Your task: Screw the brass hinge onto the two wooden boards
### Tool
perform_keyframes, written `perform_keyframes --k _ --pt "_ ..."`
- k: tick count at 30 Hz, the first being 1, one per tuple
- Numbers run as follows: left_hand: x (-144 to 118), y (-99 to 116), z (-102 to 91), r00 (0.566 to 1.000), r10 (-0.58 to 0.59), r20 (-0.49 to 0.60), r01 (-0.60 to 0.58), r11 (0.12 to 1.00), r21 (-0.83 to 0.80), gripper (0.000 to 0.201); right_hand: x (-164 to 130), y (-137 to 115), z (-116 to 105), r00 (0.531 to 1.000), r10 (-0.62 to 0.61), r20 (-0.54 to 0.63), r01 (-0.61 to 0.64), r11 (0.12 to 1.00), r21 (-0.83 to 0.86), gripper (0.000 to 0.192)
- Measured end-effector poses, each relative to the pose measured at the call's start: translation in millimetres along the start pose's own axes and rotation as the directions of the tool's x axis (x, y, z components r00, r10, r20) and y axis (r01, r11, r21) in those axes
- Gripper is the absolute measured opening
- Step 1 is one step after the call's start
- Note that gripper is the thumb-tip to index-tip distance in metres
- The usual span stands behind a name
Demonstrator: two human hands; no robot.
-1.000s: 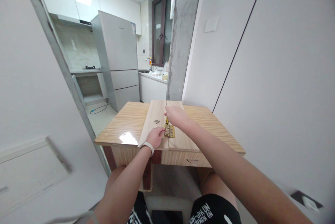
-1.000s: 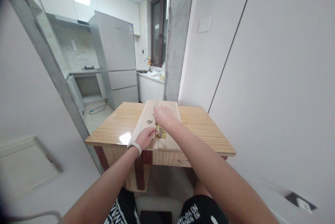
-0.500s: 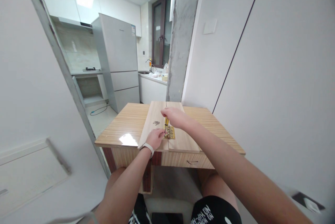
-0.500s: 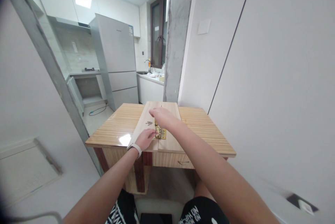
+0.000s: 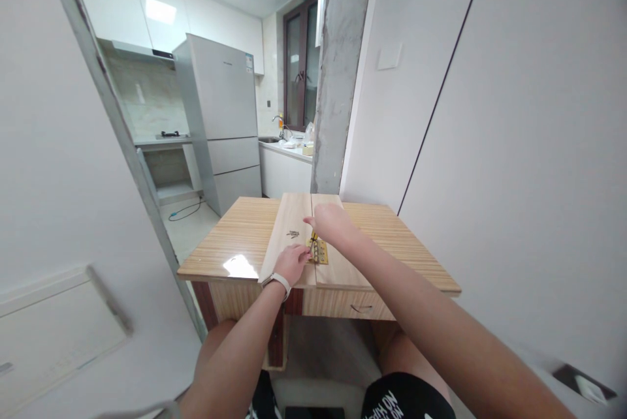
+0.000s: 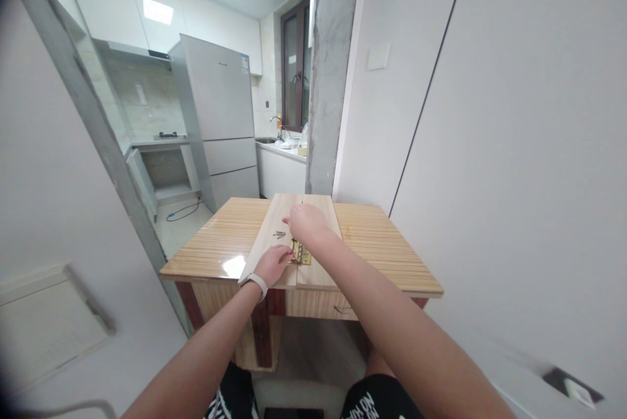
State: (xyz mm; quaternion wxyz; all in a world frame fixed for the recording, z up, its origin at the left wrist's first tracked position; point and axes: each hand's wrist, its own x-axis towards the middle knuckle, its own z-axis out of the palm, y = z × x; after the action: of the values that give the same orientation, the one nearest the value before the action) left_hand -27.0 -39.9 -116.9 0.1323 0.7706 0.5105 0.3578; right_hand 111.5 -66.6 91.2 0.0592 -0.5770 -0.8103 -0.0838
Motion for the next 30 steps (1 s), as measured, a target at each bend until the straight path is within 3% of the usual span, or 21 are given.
perform_keyframes --k 5,13,22,26,30 --pt "0.0 1.7 -2.3 1.000 0.000 0.002 0.000 1.000 0.013 0.018 1.6 -0.2 7.1 0.999 -0.033 -0.012 0.033 0.999 -0.002 0.037" --pt "-1.5 4.7 -5.2 1.000 0.004 0.018 -0.004 1.000 0.009 0.017 2.6 4.2 7.5 0.977 -0.215 -0.008 0.215 0.976 -0.024 0.019" --pt "-1.1 3.4 -3.9 1.000 -0.003 0.017 0.003 1.000 0.005 0.018 3.8 13.4 5.8 0.934 -0.358 -0.005 0.358 0.934 0.009 0.019" --pt "-0.9 1.9 -1.7 1.000 0.008 -0.003 -0.008 1.000 0.030 0.018 7.2 14.3 5.0 0.965 -0.263 -0.006 0.263 0.964 0.030 0.017" --pt "-0.8 1.6 -1.5 1.000 0.012 -0.004 -0.012 0.999 0.047 0.016 3.1 5.9 -0.4 0.997 -0.071 -0.025 0.072 0.997 0.003 0.039"
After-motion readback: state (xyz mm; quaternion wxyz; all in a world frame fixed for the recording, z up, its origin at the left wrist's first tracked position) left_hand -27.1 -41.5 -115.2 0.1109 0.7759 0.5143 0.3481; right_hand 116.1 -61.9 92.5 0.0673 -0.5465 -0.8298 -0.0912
